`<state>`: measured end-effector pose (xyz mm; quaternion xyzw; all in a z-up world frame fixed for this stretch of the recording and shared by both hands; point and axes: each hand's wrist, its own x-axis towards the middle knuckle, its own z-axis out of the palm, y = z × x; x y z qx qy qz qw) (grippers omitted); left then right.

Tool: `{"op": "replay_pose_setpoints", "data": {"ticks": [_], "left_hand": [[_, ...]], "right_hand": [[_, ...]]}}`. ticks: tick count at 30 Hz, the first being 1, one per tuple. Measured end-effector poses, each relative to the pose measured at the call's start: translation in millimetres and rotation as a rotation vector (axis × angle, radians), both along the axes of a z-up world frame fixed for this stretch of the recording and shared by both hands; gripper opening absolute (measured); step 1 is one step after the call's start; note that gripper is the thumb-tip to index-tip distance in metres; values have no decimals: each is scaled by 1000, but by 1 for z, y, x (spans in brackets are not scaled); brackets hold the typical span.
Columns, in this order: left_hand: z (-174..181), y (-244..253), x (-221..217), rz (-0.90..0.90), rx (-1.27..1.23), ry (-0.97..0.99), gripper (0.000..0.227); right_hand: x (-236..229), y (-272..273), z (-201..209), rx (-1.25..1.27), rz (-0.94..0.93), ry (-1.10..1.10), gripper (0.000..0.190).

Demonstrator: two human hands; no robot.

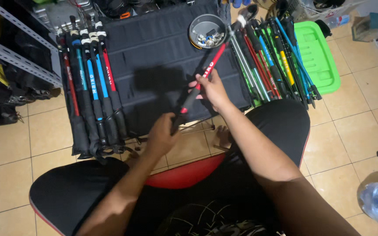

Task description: The person repairs hiking poles by replacing small components and testing the telescoping mechanism by hand while seated on the floor.

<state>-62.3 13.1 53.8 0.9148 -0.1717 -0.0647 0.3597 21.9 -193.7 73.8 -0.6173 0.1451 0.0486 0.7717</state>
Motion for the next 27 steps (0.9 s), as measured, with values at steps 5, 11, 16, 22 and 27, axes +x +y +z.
{"op": "replay_pose_setpoints", "data": {"ticks": [5, 11, 16, 22, 27], "left_hand": [[31, -14, -17, -127, -53, 83, 47], [27, 23, 33, 9, -219, -177, 19], [11, 77, 85, 254, -594, -90, 35], [-36, 71, 88, 174, -955, 257, 49], [-33, 8, 66, 74, -843, 407, 57]], "right_hand": [[-6, -3, -5, 9, 43, -107, 60], [5, -29, 37, -627, 213, -399, 45], [5, -32, 70, -1060, 395, -538, 34], [3, -21, 23, -1390, 431, -653, 31], [5, 26, 13, -1270, 390, -551, 30]]}}
